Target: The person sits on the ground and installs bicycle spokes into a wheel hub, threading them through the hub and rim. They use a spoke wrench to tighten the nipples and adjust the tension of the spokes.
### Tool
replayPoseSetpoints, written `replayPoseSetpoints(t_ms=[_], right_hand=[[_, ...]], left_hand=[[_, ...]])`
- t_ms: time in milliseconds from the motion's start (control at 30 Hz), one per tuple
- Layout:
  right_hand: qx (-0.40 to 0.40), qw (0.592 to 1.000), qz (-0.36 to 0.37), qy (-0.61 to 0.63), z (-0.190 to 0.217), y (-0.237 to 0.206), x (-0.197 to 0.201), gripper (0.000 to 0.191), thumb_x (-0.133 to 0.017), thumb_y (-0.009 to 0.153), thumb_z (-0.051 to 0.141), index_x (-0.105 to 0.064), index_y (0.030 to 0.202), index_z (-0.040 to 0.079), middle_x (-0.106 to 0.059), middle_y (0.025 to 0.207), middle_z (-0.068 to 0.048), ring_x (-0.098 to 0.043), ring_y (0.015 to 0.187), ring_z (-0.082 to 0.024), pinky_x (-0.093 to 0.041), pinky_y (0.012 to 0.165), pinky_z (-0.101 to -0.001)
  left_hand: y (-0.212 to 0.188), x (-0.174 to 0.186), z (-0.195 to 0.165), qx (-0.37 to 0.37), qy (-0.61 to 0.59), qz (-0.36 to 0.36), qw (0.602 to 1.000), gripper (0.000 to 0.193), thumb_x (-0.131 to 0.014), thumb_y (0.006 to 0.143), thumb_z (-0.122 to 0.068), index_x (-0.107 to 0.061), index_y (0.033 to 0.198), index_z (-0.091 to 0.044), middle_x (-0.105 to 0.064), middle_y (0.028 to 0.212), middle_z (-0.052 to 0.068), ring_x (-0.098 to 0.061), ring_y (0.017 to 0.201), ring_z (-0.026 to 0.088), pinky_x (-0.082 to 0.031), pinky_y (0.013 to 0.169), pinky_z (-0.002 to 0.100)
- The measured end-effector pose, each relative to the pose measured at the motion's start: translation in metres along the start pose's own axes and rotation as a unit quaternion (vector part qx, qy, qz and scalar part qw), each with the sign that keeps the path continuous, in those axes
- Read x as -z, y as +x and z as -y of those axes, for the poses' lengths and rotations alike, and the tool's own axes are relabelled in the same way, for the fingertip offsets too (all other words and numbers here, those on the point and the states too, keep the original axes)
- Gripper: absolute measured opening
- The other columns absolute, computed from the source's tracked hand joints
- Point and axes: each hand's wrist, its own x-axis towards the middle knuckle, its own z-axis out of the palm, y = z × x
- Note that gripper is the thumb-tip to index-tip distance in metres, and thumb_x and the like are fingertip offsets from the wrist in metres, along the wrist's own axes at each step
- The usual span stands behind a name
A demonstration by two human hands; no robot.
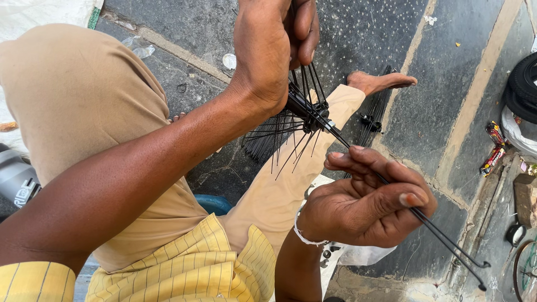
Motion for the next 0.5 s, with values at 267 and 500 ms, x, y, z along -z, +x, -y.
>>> replayPoseSetpoints(t_ms=[267, 500], right_hand=[[0.020, 0.999, 0.024, -0.009, -0.0018, 0.0006, -0.0010, 0.037, -0.039, 0.121, 0.033, -0.048, 0.113, -0.002, -0.063, 0.076, -0.022, -0.065, 0.056, -0.021, -0.057, 0.050, -0.0263], [-0.007, 0.974, 0.157, -0.163, -0.0045, 0.0061, 0.0017, 0.028, -0.060, 0.115, 0.025, -0.062, 0.113, -0.003, -0.073, 0.103, -0.019, -0.066, 0.080, -0.018, -0.053, 0.065, -0.0268]], left_hand=[[0.0016, 0.0011, 0.0013, -0.001, -0.004, -0.006, 1.000, 0.045, -0.032, 0.111, -0.036, -0.050, 0.078, -0.012, -0.049, 0.063, 0.005, -0.046, 0.053, 0.013, -0.034, 0.049, 0.033], [0.0022, -0.0004, -0.0017, 0.012, -0.011, -0.014, 1.000, 0.045, -0.032, 0.111, -0.036, -0.050, 0.077, -0.012, -0.049, 0.062, 0.005, -0.045, 0.053, 0.013, -0.032, 0.048, 0.033]])
